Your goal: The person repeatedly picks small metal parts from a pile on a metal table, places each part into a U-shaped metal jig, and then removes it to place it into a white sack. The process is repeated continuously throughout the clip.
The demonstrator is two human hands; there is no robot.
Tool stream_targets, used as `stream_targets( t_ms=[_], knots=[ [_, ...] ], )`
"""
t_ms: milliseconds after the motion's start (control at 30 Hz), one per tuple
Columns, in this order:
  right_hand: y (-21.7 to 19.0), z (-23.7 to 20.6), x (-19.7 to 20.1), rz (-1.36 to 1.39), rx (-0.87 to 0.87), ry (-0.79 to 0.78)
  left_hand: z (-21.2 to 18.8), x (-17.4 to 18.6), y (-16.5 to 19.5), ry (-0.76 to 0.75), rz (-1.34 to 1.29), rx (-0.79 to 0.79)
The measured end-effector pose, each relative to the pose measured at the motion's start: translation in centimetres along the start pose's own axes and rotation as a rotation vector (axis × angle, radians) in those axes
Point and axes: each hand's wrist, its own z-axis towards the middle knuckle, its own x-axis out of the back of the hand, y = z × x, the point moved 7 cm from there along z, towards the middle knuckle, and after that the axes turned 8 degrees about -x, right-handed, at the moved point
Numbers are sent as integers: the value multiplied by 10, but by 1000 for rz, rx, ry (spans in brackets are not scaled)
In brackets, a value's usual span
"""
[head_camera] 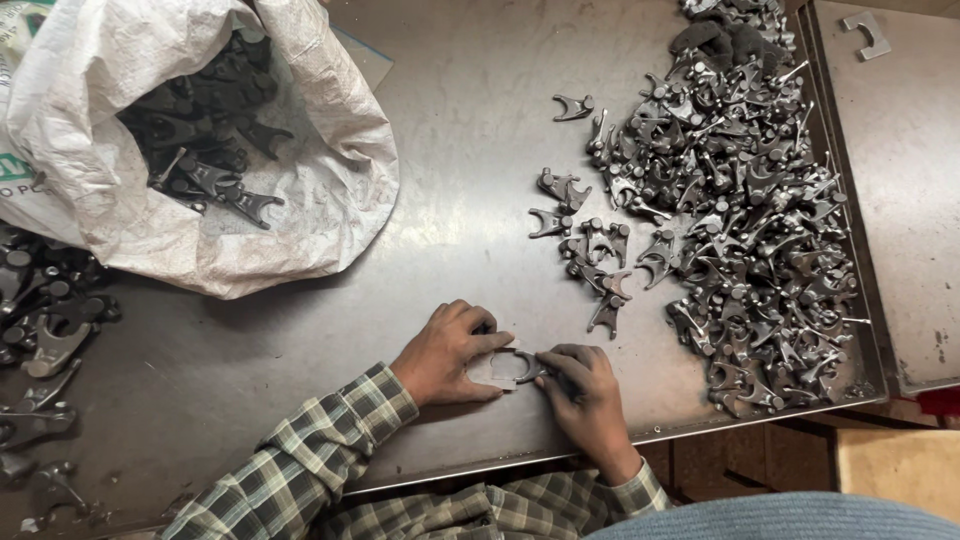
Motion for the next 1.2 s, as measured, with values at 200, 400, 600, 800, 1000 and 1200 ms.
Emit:
stream_targets(
  t_ms=[200,400,600,800,1000,1200],
  knots=[
    [-9,9,4,-51,-24,-20,0,1,0,-3,-14,6],
    [0,5,-12,15,-148,-54,-1,-2,-3,9,-12,-2],
    [18,15,17,-88,-163,-253,-2,0,-1,50,16,-75],
    [-12,61,24,-359,-205,-690,-5,6,-2,70,6,-93],
    [-125,88,41,251,202,-202,-5,10,3,75,17,-102],
    [-88,85,53,-183,181,-25,-5,10,1,67,2,-89]
  ],
)
